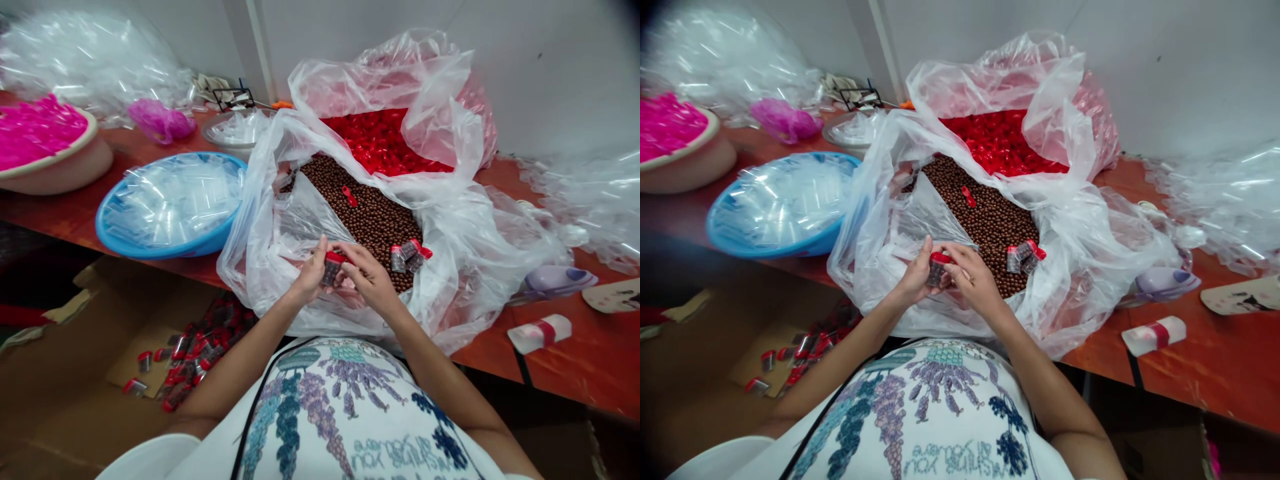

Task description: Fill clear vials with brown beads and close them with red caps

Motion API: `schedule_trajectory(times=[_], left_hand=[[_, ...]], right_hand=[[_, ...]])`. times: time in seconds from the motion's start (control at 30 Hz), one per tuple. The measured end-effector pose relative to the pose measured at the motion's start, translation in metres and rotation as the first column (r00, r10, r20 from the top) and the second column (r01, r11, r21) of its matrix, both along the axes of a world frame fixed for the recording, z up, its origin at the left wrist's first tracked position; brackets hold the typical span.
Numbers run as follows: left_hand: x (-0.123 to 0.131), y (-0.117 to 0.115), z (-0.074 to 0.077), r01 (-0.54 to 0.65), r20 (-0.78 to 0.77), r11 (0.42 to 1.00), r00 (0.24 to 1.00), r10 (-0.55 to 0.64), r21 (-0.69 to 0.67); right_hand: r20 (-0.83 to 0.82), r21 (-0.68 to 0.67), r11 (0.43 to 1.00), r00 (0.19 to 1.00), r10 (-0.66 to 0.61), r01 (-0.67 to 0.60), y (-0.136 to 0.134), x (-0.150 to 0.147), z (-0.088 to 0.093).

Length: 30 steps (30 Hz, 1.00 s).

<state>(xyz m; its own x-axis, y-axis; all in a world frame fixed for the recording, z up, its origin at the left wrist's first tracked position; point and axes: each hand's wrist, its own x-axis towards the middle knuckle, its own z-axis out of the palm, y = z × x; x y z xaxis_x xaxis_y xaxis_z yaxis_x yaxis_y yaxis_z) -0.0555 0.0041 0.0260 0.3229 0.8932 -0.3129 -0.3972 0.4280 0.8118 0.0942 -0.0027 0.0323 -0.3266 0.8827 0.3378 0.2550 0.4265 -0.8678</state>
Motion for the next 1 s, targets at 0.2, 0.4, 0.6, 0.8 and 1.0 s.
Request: schedule_trajectory(times=[0.2,0.4,0.6,0.8,1.0], left_hand=[[-0.004,0.007,0.004,-0.039,0.153,0.998,0.988,0.031,0.044],[0.012,0.002,-0.004,-0.051,0.071,0.999,0.996,0.051,0.005],[0.017,-0.001,-0.004,-0.057,0.048,0.997,0.997,0.060,-0.053],[0.017,-0.004,-0.003,-0.104,-0.006,0.990,0.995,0.104,-0.096],[0.018,-0.009,-0.010,0.010,0.067,0.996,0.998,-0.004,-0.094]], right_hand=[[0.010,-0.054,0.897,0.899,-0.439,0.439,-0.008,0.017,-0.013],[0.345,0.285,0.951,0.912,-0.221,0.122,-0.007,0.012,-0.010],[0.535,0.385,0.923,0.816,-0.218,-0.006,-0.007,0.004,-0.007],[0.508,0.434,0.899,0.840,-0.190,-0.060,0.001,0.004,-0.012],[0.471,0.427,0.896,0.876,-0.105,-0.123,0.001,0.010,-0.021]])
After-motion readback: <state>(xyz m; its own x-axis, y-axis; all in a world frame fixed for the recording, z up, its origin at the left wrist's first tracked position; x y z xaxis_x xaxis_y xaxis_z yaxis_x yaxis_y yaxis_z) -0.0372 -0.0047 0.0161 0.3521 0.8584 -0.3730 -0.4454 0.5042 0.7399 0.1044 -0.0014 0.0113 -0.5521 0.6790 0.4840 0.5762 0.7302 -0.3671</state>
